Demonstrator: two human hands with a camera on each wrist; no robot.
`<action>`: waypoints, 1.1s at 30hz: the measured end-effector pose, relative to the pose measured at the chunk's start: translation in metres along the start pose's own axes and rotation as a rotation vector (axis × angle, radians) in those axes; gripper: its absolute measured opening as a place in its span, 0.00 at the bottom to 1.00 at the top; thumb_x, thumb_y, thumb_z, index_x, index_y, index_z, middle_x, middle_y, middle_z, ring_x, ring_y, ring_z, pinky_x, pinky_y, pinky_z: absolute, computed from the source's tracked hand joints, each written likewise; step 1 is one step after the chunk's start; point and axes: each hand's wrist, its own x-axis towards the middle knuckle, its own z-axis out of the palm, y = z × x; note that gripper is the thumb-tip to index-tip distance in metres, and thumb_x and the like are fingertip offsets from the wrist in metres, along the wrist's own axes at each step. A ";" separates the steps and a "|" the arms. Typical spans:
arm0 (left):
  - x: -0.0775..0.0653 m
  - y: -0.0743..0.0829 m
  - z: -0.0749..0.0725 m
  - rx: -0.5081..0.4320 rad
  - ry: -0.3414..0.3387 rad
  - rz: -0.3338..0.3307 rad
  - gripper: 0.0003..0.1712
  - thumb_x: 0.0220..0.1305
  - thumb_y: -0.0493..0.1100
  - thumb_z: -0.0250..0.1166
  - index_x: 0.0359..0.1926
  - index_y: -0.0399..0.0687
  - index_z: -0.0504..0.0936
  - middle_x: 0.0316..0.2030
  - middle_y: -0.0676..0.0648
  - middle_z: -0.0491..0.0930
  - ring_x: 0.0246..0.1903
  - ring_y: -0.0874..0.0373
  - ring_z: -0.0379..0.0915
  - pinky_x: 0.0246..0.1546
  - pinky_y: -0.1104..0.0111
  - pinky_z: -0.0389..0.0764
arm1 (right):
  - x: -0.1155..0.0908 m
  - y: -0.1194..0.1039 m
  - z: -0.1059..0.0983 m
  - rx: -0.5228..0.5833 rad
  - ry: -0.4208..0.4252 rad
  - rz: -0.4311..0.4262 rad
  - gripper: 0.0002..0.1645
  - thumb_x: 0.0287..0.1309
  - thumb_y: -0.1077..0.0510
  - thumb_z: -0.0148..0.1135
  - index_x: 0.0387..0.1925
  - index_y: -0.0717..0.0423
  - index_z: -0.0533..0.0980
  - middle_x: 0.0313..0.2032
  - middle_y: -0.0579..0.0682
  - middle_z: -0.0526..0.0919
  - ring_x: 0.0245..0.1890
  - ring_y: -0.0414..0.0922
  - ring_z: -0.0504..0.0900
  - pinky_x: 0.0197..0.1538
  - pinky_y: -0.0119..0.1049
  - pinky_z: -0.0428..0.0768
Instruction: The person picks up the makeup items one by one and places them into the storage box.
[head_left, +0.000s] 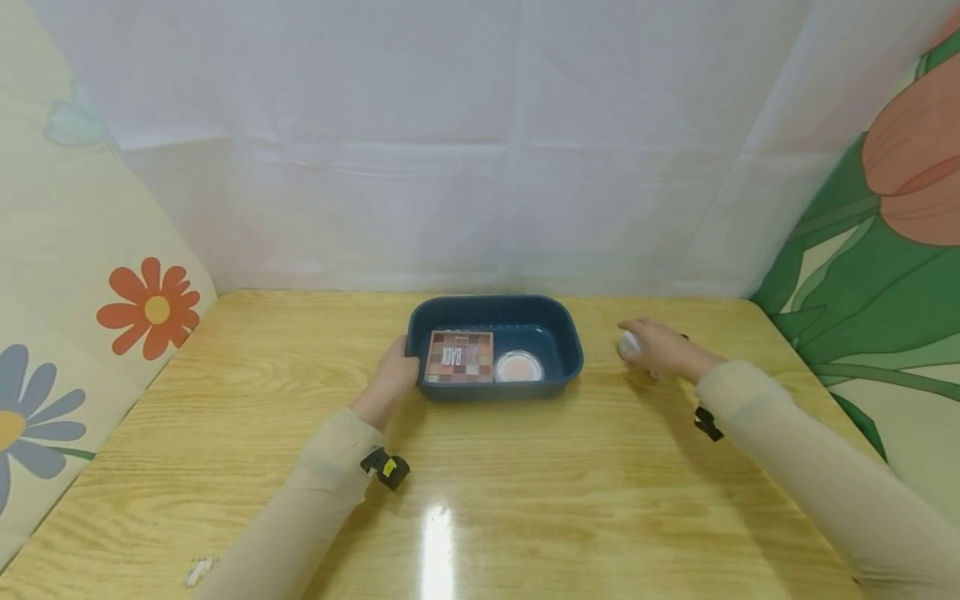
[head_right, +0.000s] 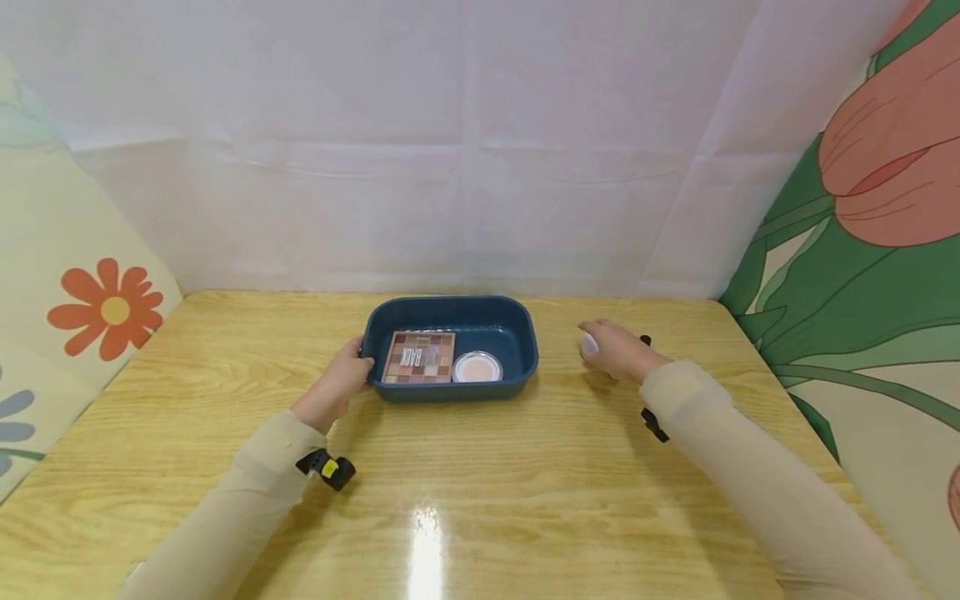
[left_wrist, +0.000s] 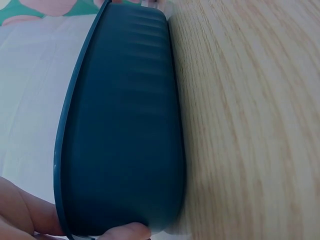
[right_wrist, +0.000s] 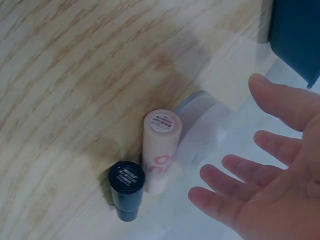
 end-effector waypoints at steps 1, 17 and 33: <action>0.000 0.000 0.000 -0.003 -0.002 0.002 0.34 0.62 0.24 0.38 0.71 0.26 0.50 0.70 0.29 0.52 0.72 0.38 0.43 0.72 0.52 0.47 | 0.000 0.001 0.000 0.000 -0.001 -0.001 0.36 0.62 0.66 0.61 0.66 0.77 0.58 0.60 0.79 0.62 0.53 0.69 0.71 0.48 0.58 0.77; -0.001 0.002 0.000 -0.020 -0.021 -0.027 0.35 0.63 0.25 0.39 0.72 0.29 0.48 0.72 0.32 0.50 0.72 0.40 0.41 0.72 0.52 0.46 | 0.007 0.014 0.005 -0.028 -0.012 0.003 0.35 0.62 0.66 0.58 0.65 0.78 0.58 0.61 0.79 0.62 0.59 0.73 0.64 0.59 0.66 0.67; 0.000 0.001 0.000 -0.018 -0.009 -0.019 0.36 0.60 0.24 0.39 0.72 0.27 0.49 0.71 0.31 0.52 0.72 0.40 0.42 0.72 0.53 0.46 | 0.012 0.016 0.012 -0.074 0.009 -0.023 0.33 0.58 0.70 0.62 0.63 0.77 0.62 0.57 0.77 0.68 0.56 0.72 0.69 0.56 0.63 0.72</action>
